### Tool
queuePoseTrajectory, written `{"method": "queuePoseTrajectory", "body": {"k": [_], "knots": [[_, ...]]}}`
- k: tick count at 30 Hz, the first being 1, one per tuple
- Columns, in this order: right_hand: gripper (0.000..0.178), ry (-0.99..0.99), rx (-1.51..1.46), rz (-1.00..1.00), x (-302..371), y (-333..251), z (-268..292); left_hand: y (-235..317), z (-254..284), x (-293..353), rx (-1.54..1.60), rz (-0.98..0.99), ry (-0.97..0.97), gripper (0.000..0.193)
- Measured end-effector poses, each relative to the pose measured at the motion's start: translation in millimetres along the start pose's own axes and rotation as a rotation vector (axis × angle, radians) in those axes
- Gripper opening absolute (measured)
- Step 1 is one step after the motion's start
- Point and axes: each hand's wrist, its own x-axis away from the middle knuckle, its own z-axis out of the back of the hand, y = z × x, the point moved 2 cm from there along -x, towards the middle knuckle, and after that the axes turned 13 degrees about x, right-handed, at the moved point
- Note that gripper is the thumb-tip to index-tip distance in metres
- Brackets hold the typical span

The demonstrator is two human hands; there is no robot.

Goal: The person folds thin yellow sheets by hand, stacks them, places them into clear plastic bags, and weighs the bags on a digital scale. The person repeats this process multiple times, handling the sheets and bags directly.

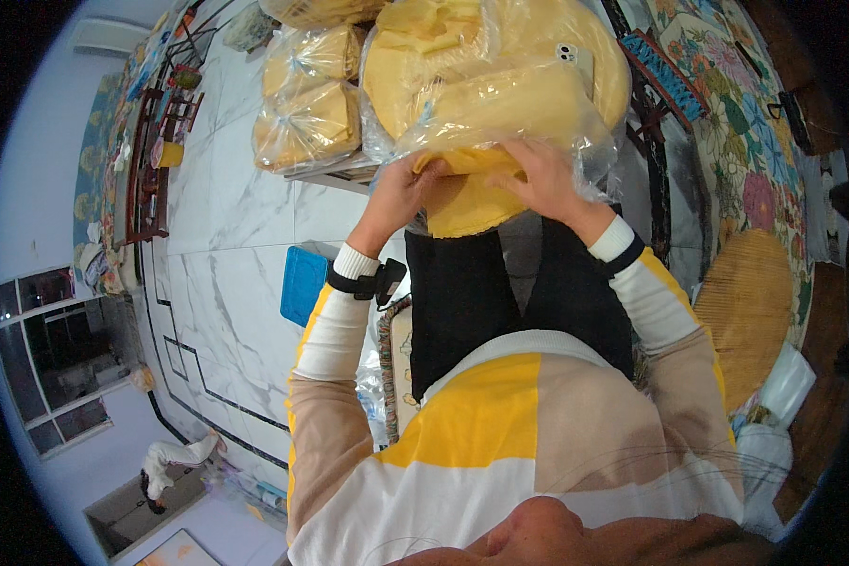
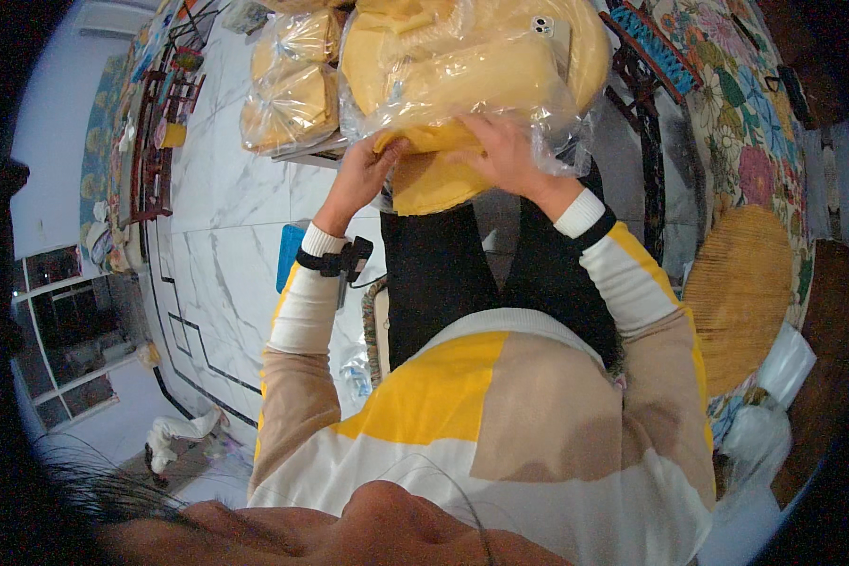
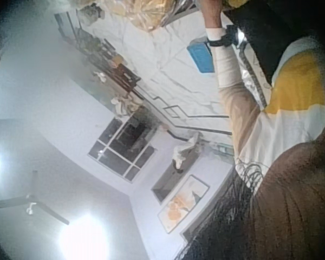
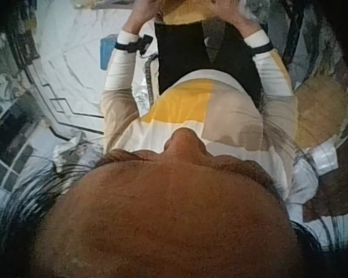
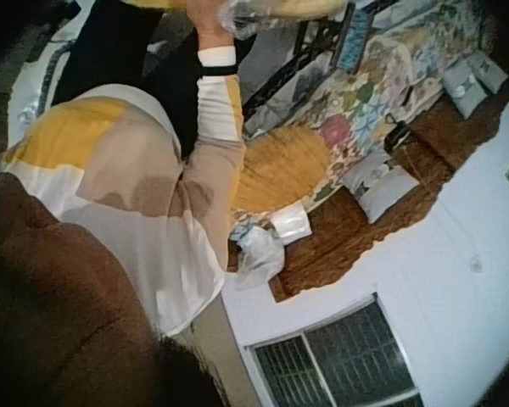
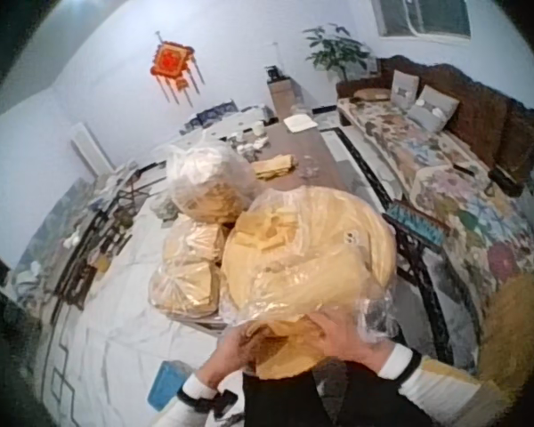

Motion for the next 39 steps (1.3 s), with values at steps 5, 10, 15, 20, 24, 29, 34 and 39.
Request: {"method": "queuePoseTrajectory", "body": {"k": [5, 10, 15, 20, 24, 29, 34, 39], "knots": [[0.051, 0.113, 0.2, 0.508, 8, -25, 3, -12, 0, -12, -0.083, 0.132, 0.21, 0.034], [0.062, -0.161, 0.279, 0.31, -20, -27, -34, 10, -9, -3, -0.136, 0.115, 0.421, 0.038], [0.103, -0.432, 0.138, 0.298, -24, -8, -20, 10, 6, 22, -0.679, -0.261, 0.696, 0.053], [0.128, -0.433, 0.238, 0.467, -10, -13, 0, -19, 16, 39, 0.039, 0.157, 0.613, 0.031], [0.106, -0.413, 0.258, 0.481, -9, -10, -2, 8, 15, 48, 0.43, 0.119, 0.677, 0.025], [0.053, -0.372, -0.212, 0.241, -37, 12, 1, 64, 22, 51, 0.709, 0.215, 0.621, 0.022], [0.042, -0.401, -0.21, -0.052, -80, 35, -11, 111, 29, 40, 0.948, 0.156, 0.444, 0.026], [0.039, -0.114, 0.075, 0.06, -94, 38, -38, 153, 32, 42, 1.016, -0.064, 0.297, 0.026]]}}
